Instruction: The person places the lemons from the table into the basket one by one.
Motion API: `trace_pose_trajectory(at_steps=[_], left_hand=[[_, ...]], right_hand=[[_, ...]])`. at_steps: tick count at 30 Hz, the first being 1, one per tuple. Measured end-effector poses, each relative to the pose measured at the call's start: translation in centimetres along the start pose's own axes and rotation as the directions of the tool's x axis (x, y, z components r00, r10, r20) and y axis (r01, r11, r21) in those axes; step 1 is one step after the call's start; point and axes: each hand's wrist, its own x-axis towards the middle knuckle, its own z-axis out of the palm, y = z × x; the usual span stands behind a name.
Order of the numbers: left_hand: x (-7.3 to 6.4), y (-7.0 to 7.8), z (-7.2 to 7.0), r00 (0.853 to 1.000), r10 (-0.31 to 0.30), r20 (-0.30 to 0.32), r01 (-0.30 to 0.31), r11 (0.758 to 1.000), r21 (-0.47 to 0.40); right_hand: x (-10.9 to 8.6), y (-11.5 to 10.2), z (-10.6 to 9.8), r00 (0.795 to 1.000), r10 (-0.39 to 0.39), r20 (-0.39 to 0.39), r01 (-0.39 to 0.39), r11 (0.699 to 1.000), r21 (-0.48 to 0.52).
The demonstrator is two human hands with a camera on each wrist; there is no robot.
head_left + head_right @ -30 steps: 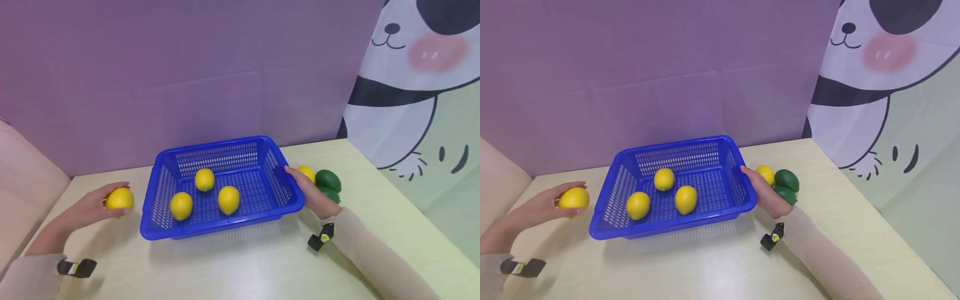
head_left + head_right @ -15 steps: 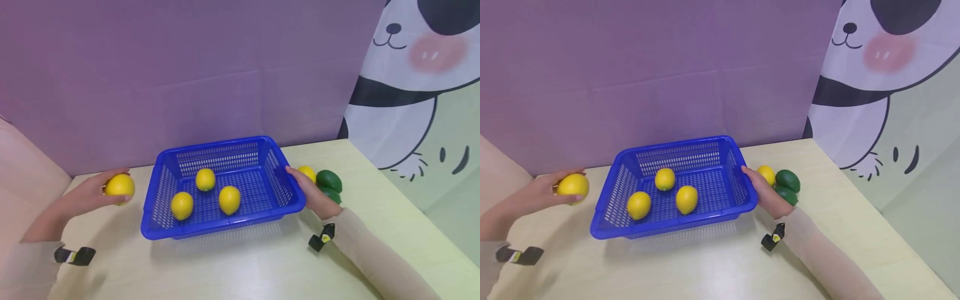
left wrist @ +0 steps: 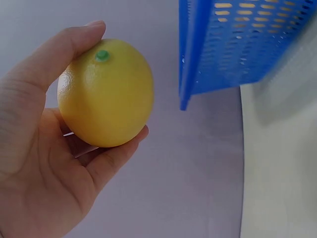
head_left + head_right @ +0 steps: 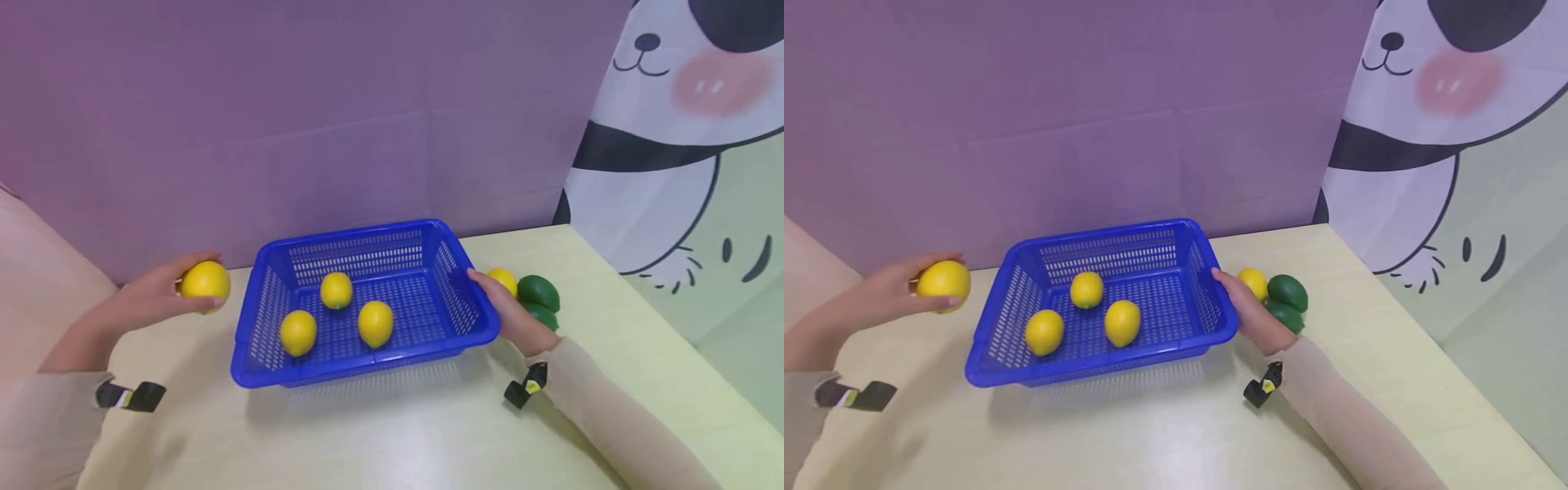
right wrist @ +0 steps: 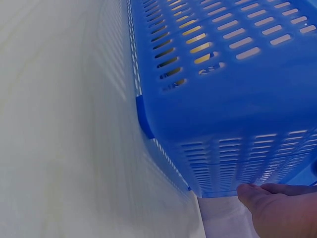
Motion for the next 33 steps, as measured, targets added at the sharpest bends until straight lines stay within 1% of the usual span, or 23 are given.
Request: trace_pose_trajectory(at_steps=[5, 11, 13, 18, 22, 29, 33], left_hand=[[0.6, 1.1, -0.2, 1.0, 0.023, 0.005, -0.023, 1.0, -0.01], [1.1, 2.4, 0.0, 1.0, 0.019, 0.018, -0.019, 1.0, -0.004], [1.2, 2.7, -0.1, 0.999, 0.028, 0.019, -0.027, 1.0, -0.009], [1.8, 3.7, -0.4, 0.997, 0.077, 0.017, -0.076, 0.997, -0.02], [2.3, 4.5, -0.5, 0.993, 0.114, 0.027, -0.113, 0.993, -0.04], [3.4, 5.7, -0.5, 0.99, 0.13, 0.051, -0.126, 0.989, -0.073], [3.9, 6.4, -0.5, 0.989, 0.143, 0.047, -0.14, 0.987, -0.075]], right_hand=[[0.1, 0.0, 0.1, 1.0, -0.001, -0.007, 0.001, 1.0, 0.0], [0.3, 0.1, 0.1, 1.0, -0.007, -0.015, 0.007, 1.0, -0.003], [0.3, 0.1, 0.1, 1.0, -0.006, -0.018, 0.006, 1.0, -0.003], [0.2, 0.0, 0.0, 1.0, -0.002, -0.021, 0.002, 1.0, -0.015], [0.1, 0.0, 0.0, 1.0, -0.002, -0.015, 0.002, 1.0, -0.004], [0.1, 0.1, 0.0, 1.0, -0.01, -0.006, 0.01, 1.0, 0.006], [0.1, 0.2, 0.0, 1.0, -0.009, -0.016, 0.009, 1.0, 0.0]])
